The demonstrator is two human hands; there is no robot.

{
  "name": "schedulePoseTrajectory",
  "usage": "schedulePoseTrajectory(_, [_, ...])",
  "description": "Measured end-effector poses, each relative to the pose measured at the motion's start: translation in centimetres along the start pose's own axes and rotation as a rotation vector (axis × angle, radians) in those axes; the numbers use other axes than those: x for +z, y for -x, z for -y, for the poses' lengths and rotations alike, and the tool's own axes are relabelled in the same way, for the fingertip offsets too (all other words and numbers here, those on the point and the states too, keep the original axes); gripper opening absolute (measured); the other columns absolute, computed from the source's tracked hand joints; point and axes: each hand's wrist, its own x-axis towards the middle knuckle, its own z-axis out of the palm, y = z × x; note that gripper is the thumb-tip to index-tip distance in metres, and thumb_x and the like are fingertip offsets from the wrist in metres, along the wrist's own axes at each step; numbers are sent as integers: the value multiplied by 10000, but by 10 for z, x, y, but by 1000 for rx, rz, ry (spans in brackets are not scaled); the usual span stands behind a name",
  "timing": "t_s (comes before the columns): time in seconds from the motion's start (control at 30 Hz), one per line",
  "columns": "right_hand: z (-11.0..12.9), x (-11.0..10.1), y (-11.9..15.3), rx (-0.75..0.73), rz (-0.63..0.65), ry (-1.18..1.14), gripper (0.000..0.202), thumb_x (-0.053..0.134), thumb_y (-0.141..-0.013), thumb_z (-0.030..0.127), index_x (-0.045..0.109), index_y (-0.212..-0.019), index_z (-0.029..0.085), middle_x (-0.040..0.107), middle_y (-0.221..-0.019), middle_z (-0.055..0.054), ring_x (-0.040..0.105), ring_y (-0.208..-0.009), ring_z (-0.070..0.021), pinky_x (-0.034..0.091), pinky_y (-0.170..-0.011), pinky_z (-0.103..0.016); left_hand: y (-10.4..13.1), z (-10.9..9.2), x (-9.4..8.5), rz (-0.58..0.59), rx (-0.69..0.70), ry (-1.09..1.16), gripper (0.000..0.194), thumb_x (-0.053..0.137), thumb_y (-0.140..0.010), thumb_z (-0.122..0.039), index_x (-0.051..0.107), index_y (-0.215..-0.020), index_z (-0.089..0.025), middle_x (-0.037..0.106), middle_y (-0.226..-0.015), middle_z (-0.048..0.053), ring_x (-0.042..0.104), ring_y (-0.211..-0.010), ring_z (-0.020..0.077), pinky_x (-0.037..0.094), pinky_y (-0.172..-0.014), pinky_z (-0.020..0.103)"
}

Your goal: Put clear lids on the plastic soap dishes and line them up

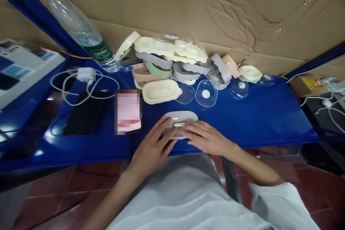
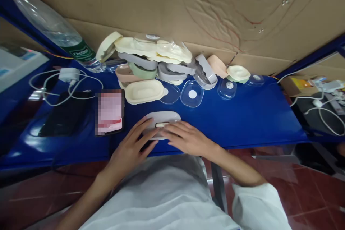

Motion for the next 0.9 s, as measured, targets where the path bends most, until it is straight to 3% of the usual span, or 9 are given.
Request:
schedulePoseTrajectory(0.13, [-27, -14, 9, 335, -77, 119, 501, 520, -1141, 314, 521, -1628, 196, 590, -1631, -172, 517, -1556, -313, 431, -1263, -560, 0, -2, -1, -14, -26, -16, 413, 704, -1026, -173, 613, -1428, -205, 538, -1630, 198, 535, -1547, 360, 588, -1199, 526])
schedulePoseTrajectory(0.2, [-40, -16, 11, 471, -71, 157, 466, 510, -1143, 332, 567, -1588, 206, 601, -1622, -167, 522, -1553, -339, 429, -1248, -602, 1, -3, -2, -42, -36, -27, 438, 720, -1020, -196, 605, -1442, -215, 510, -1647, 208, 586, -1494, 366, 618, -1157, 529])
schedulePoseTrajectory(0.33, [-48, -21, 20, 544, -108, 40, 258, 539, -1130, 329, 758, -1206, 217, 803, -1282, -129, 723, -1296, -315, 502, -1166, -577, 3, -2, -1, -88, -69, -2, 482, 751, -1007, -225, 594, -1463, -239, 508, -1634, 198, 612, -1457, 365, 623, -1146, 538])
schedulePoseTrajectory(0.4, [-41, -28, 29, 575, -205, -104, 207, 574, -1117, 349, 752, -1098, 245, 818, -1189, -100, 762, -1190, -287, 550, -1117, -537, 3, -1, -1, -90, -88, 27, 509, 755, -1005, -225, 580, -1483, -244, 515, -1623, 191, 613, -1456, 353, 609, -1168, 528])
schedulePoseTrajectory(0.5, [-23, -35, 42, 668, -450, -409, 189, 615, -1095, 448, 699, -1089, 278, 796, -1157, -87, 773, -1138, -283, 621, -1014, -491, 3, -1, -1, -76, -98, 48, 553, 750, -1011, -228, 548, -1525, -265, 540, -1600, 174, 613, -1457, 345, 589, -1193, 533])
schedulePoseTrajectory(0.6, [0, -24, 42, 720, -642, -777, 259, 535, -1110, 537, 604, -1083, 289, 760, -969, -59, 804, -1013, -294, 656, -944, -514, 3, -1, 1, -86, -120, 44, 642, 759, -1009, -245, 486, -1590, -276, 492, -1639, 191, 651, -1411, 345, 629, -1142, 518])
schedulePoseTrajectory(0.73, [21, 2, 25, 812, -485, -1060, 281, 478, -1127, 540, 578, -1143, 277, 747, -877, -38, 807, -893, -275, 666, -899, -488, 7, -1, 2, -123, -116, 59, 786, 776, -1000, -253, 377, -1673, -335, 346, -1741, 206, 691, -1359, 341, 676, -1065, 497])
schedulePoseTrajectory(0.83, [25, 9, 18, 843, -494, -990, 346, 528, -1118, 547, 577, -1327, 276, 769, -889, -33, 796, -876, -252, 666, -881, -445, 7, -1, 1, -82, -99, 52, 782, 762, -1011, -262, 374, -1681, -376, 415, -1711, 176, 706, -1339, 328, 684, -1053, 484])
schedulePoseTrajectory(0.9, [24, 8, 18, 843, -526, -852, 457, 523, -1126, 532, 500, -1512, 288, 773, -867, -22, 778, -826, -239, 667, -827, -421, 6, -1, 0, -71, -95, 36, 757, 759, -1013, -260, 399, -1670, -368, 465, -1678, 172, 707, -1337, 322, 682, -1056, 472])
